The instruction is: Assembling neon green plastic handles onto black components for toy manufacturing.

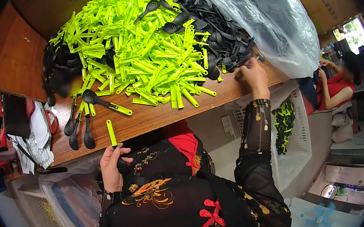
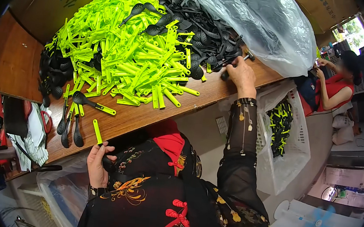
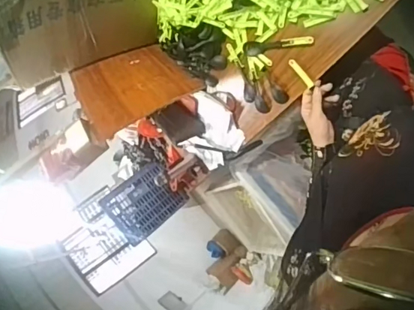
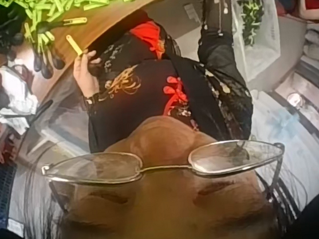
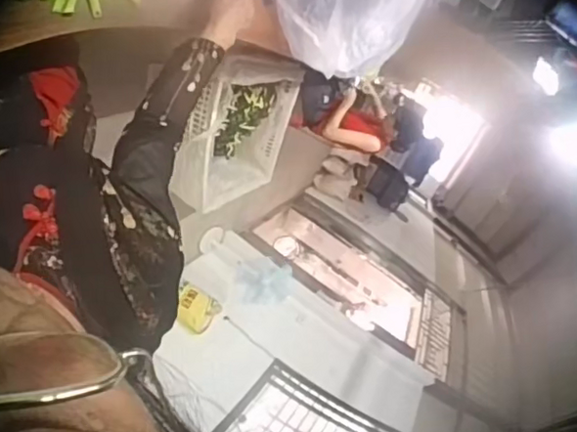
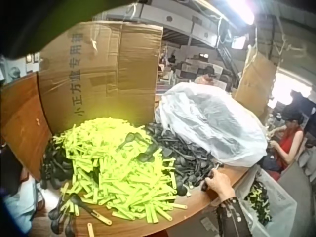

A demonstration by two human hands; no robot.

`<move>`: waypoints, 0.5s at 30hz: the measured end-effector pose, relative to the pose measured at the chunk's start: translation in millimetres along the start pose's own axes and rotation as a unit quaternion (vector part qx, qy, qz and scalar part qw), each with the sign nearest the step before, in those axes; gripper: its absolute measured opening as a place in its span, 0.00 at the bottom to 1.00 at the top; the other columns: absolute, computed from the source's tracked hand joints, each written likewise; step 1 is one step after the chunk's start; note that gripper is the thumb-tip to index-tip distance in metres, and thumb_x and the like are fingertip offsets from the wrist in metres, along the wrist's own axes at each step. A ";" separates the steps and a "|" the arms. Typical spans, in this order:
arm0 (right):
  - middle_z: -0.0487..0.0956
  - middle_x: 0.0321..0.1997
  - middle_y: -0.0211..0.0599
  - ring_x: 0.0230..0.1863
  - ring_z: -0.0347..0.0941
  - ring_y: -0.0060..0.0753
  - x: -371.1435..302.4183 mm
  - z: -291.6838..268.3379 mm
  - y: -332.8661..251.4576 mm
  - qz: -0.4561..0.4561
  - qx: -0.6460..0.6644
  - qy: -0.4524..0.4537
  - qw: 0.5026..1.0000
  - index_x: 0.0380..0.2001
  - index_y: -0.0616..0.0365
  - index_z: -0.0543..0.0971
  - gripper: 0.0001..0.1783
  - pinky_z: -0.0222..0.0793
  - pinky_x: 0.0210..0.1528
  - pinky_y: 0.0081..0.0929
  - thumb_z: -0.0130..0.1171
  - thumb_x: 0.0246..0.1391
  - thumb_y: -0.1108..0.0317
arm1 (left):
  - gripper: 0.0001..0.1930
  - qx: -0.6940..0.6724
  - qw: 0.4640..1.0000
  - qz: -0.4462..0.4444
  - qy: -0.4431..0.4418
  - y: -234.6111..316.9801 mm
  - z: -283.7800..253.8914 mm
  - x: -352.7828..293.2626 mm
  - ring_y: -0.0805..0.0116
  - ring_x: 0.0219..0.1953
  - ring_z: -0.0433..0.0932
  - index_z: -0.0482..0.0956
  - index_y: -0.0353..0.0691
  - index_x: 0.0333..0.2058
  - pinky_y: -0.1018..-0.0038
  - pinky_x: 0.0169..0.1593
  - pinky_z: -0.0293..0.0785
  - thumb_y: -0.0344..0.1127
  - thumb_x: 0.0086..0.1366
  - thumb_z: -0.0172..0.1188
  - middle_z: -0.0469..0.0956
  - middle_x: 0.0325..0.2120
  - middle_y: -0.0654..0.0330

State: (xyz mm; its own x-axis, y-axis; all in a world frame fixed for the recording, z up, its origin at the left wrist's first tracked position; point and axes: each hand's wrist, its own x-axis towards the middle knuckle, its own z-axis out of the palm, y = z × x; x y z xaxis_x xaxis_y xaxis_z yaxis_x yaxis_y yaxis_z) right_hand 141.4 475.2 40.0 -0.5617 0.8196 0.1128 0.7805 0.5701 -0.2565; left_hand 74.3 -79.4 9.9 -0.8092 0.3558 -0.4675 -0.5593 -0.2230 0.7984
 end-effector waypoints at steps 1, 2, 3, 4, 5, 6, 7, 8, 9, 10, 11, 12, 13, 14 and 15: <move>0.84 0.41 0.54 0.49 0.79 0.58 2.2 -0.1 9.8 -0.003 0.006 0.001 1.000 0.45 0.49 0.79 0.22 0.74 0.50 0.47 0.60 0.49 0.51 | 0.10 -0.001 1.000 -0.002 -0.002 0.5 -0.1 -0.2 0.68 0.27 0.83 0.76 0.33 0.49 0.77 0.35 0.81 0.33 0.75 0.55 0.84 0.37 0.51; 0.84 0.41 0.54 0.49 0.79 0.58 3.8 -1.0 20.9 -0.006 0.011 0.001 1.000 0.46 0.50 0.78 0.22 0.73 0.51 0.47 0.60 0.49 0.51 | 0.11 -0.002 1.000 -0.004 -0.004 0.8 -0.3 -0.3 0.69 0.27 0.83 0.76 0.32 0.49 0.77 0.35 0.81 0.33 0.75 0.55 0.84 0.37 0.51; 0.84 0.42 0.56 0.49 0.79 0.58 1.0 0.0 36.6 -0.018 0.025 0.045 0.999 0.47 0.53 0.77 0.23 0.73 0.51 0.47 0.60 0.49 0.53 | 0.11 -0.002 1.000 -0.004 -0.004 0.7 -0.5 0.9 0.69 0.27 0.83 0.76 0.32 0.49 0.77 0.35 0.81 0.33 0.75 0.55 0.84 0.37 0.51; 0.83 0.41 0.57 0.48 0.79 0.58 -5.1 -8.3 41.9 -0.008 0.027 0.037 0.999 0.48 0.54 0.77 0.24 0.73 0.51 0.48 0.61 0.49 0.54 | 0.11 -0.003 1.000 -0.003 -0.004 -0.1 -1.2 0.7 0.69 0.27 0.83 0.76 0.32 0.49 0.77 0.35 0.81 0.33 0.75 0.55 0.84 0.37 0.51; 0.83 0.41 0.58 0.48 0.80 0.59 -11.0 -16.1 46.8 0.003 0.028 0.030 0.999 0.49 0.55 0.76 0.25 0.73 0.51 0.48 0.61 0.49 0.55 | 0.11 -0.003 1.000 -0.003 -0.004 -0.5 -1.7 0.7 0.69 0.27 0.84 0.76 0.32 0.49 0.77 0.35 0.81 0.33 0.75 0.55 0.84 0.37 0.51; 0.83 0.37 0.54 0.43 0.81 0.53 -17.2 -21.4 53.5 0.031 0.045 0.019 0.998 0.56 0.53 0.75 0.30 0.74 0.50 0.43 0.62 0.48 0.57 | 0.11 -0.003 1.000 -0.004 -0.007 -0.1 -1.1 1.5 0.69 0.27 0.84 0.76 0.32 0.49 0.77 0.35 0.81 0.33 0.75 0.55 0.84 0.37 0.51; 0.83 0.37 0.54 0.43 0.81 0.53 -21.4 -22.3 57.1 0.035 0.043 0.021 0.998 0.56 0.53 0.75 0.30 0.74 0.50 0.43 0.62 0.48 0.57 | 0.11 -0.004 1.000 -0.007 -0.008 1.0 -0.4 2.5 0.69 0.27 0.84 0.76 0.32 0.49 0.77 0.35 0.81 0.33 0.75 0.55 0.84 0.37 0.51; 0.83 0.34 0.49 0.41 0.81 0.50 -25.7 -23.3 60.8 0.055 0.116 0.026 0.991 0.60 0.52 0.73 0.34 0.74 0.49 0.40 0.62 0.47 0.57 | 0.11 -0.005 1.000 -0.009 -0.010 1.9 0.0 3.8 0.69 0.27 0.84 0.76 0.32 0.49 0.77 0.35 0.81 0.33 0.75 0.55 0.84 0.37 0.51; 0.82 0.31 0.45 0.38 0.81 0.47 -31.3 -25.3 66.8 0.077 0.187 0.034 0.979 0.64 0.50 0.71 0.38 0.74 0.48 0.37 0.62 0.46 0.57 | 0.11 -0.002 1.000 -0.013 -0.017 2.6 -0.2 5.2 0.69 0.27 0.84 0.76 0.32 0.49 0.77 0.35 0.81 0.33 0.75 0.55 0.84 0.37 0.51; 0.81 0.30 0.34 0.32 0.77 0.32 -34.5 -22.6 72.0 0.082 0.204 0.062 0.974 0.67 0.50 0.70 0.39 0.73 0.38 0.30 0.61 0.49 0.59 | 0.11 -0.003 1.000 -0.012 -0.022 3.4 -1.1 6.8 0.69 0.27 0.84 0.76 0.32 0.49 0.77 0.35 0.81 0.33 0.75 0.55 0.84 0.37 0.51; 0.81 0.30 0.34 0.32 0.77 0.32 -42.1 -23.8 79.2 0.090 0.202 0.066 0.973 0.67 0.50 0.70 0.39 0.73 0.38 0.30 0.61 0.49 0.59 | 0.11 -0.003 1.000 -0.011 -0.026 4.1 -1.5 8.6 0.69 0.27 0.84 0.76 0.32 0.49 0.77 0.34 0.81 0.33 0.74 0.55 0.84 0.37 0.51; 0.81 0.30 0.31 0.30 0.75 0.26 -51.8 -25.3 79.4 0.138 0.308 0.024 0.941 0.67 0.51 0.71 0.37 0.69 0.33 0.26 0.60 0.51 0.60 | 0.11 -0.001 0.999 -0.015 -0.032 3.9 -1.6 12.1 0.69 0.27 0.84 0.76 0.32 0.49 0.77 0.34 0.81 0.33 0.74 0.55 0.84 0.37 0.51; 0.80 0.30 0.27 0.29 0.73 0.19 -48.2 -15.5 58.6 0.162 0.414 -0.047 0.895 0.66 0.51 0.72 0.35 0.66 0.28 0.23 0.60 0.53 0.62 | 0.11 -0.005 1.000 -0.003 -0.009 0.4 -6.8 0.6 0.69 0.27 0.84 0.76 0.32 0.49 0.77 0.35 0.81 0.33 0.75 0.55 0.84 0.38 0.51; 0.78 0.30 0.20 0.27 0.68 0.10 -51.5 -5.8 38.3 0.137 0.517 -0.066 0.843 0.65 0.50 0.73 0.30 0.58 0.24 0.17 0.59 0.58 0.64 | 0.12 -0.010 1.000 0.008 0.019 -2.2 -12.1 -13.0 0.68 0.28 0.84 0.75 0.32 0.50 0.77 0.36 0.81 0.33 0.75 0.55 0.84 0.38 0.51; 0.74 0.28 0.18 0.26 0.68 0.12 -68.7 -4.3 27.8 0.151 0.611 -0.041 0.776 0.64 0.52 0.74 0.27 0.59 0.25 0.17 0.59 0.61 0.63 | 0.12 -0.004 1.000 0.014 0.026 -3.2 -10.2 -16.2 0.69 0.28 0.83 0.76 0.32 0.50 0.78 0.36 0.79 0.34 0.74 0.55 0.84 0.38 0.52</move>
State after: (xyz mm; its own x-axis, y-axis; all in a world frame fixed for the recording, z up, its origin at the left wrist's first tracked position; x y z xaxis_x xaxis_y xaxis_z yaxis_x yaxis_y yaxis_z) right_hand 202.8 435.0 29.3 -0.4591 0.8702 -0.1787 0.0642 -0.1681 -0.9837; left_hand 87.4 -93.7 11.0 -0.8330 0.3008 -0.4644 -0.5373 -0.2393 0.8087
